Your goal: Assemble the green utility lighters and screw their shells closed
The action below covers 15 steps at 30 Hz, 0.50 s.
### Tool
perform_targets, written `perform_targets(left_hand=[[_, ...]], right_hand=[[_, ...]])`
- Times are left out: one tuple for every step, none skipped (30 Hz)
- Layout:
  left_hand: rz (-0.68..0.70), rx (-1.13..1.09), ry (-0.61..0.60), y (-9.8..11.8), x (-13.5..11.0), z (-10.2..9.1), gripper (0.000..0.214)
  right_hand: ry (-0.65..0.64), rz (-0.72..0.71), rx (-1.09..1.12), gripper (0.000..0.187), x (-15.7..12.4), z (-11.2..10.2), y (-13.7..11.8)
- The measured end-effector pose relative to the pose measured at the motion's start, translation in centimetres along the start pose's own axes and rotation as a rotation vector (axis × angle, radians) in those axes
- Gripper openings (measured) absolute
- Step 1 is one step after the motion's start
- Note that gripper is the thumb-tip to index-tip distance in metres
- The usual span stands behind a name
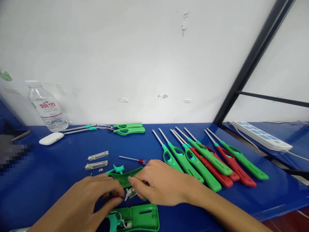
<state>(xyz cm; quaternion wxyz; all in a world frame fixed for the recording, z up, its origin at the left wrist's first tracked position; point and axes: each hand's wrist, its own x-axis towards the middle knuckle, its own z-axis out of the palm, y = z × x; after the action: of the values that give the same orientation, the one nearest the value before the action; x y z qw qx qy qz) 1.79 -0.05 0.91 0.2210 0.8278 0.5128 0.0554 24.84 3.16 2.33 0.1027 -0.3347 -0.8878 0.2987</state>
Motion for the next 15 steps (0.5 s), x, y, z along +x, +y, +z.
perform_targets(left_hand=[[0.004,0.000,0.002,-0.03,0.03,0.02,0.025],[0.009,0.002,0.006,-0.07,0.05,0.04,0.025],[0.013,0.008,0.011,-0.11,0.06,0.08,0.025],[0.015,0.013,0.015,-0.14,0.06,0.11,0.025],[0.018,0.014,0.015,-0.15,0.05,0.14,0.025],[0.020,0.013,0.016,-0.15,0.04,0.16,0.025],[0.020,0.011,0.018,-0.14,0.03,0.16,0.026],[0.016,0.009,0.019,-0.11,0.02,0.15,0.026],[0.011,0.008,0.017,-0.08,0.03,0.12,0.026],[0.008,0.007,0.013,-0.07,0.05,0.08,0.026],[0.009,0.006,0.012,-0.07,0.07,0.06,0.026],[0.015,0.003,0.009,-0.09,0.09,0.05,0.026],[0.023,-0.002,0.006,-0.13,0.10,0.07,0.026],[0.034,-0.005,0.010,-0.19,0.11,0.11,0.025],[0.045,-0.009,0.018,-0.25,0.10,0.18,0.025]], right_hand=[[0.000,-0.001,-0.004,0.049,0.01,0.01,0.02],[0.003,-0.003,-0.008,0.049,0.00,0.01,0.05],[0.006,-0.004,-0.013,0.049,-0.01,0.01,0.08],[0.009,-0.002,-0.017,0.048,-0.04,0.00,0.11],[0.011,0.002,-0.020,0.047,-0.06,-0.01,0.13],[0.012,0.006,-0.023,0.046,-0.08,-0.02,0.15],[0.012,0.010,-0.026,0.045,-0.09,-0.04,0.16],[0.012,0.012,-0.028,0.045,-0.09,-0.05,0.16],[0.011,0.012,-0.030,0.046,-0.08,-0.05,0.16],[0.008,0.011,-0.033,0.047,-0.07,-0.04,0.16],[0.004,0.009,-0.035,0.048,-0.04,-0.02,0.16],[0.002,0.008,-0.038,0.048,-0.02,0.00,0.16],[0.001,0.007,-0.040,0.049,0.00,0.04,0.18],[0.001,0.007,-0.042,0.049,0.01,0.07,0.20],[0.001,0.008,-0.044,0.049,0.01,0.09,0.22]])
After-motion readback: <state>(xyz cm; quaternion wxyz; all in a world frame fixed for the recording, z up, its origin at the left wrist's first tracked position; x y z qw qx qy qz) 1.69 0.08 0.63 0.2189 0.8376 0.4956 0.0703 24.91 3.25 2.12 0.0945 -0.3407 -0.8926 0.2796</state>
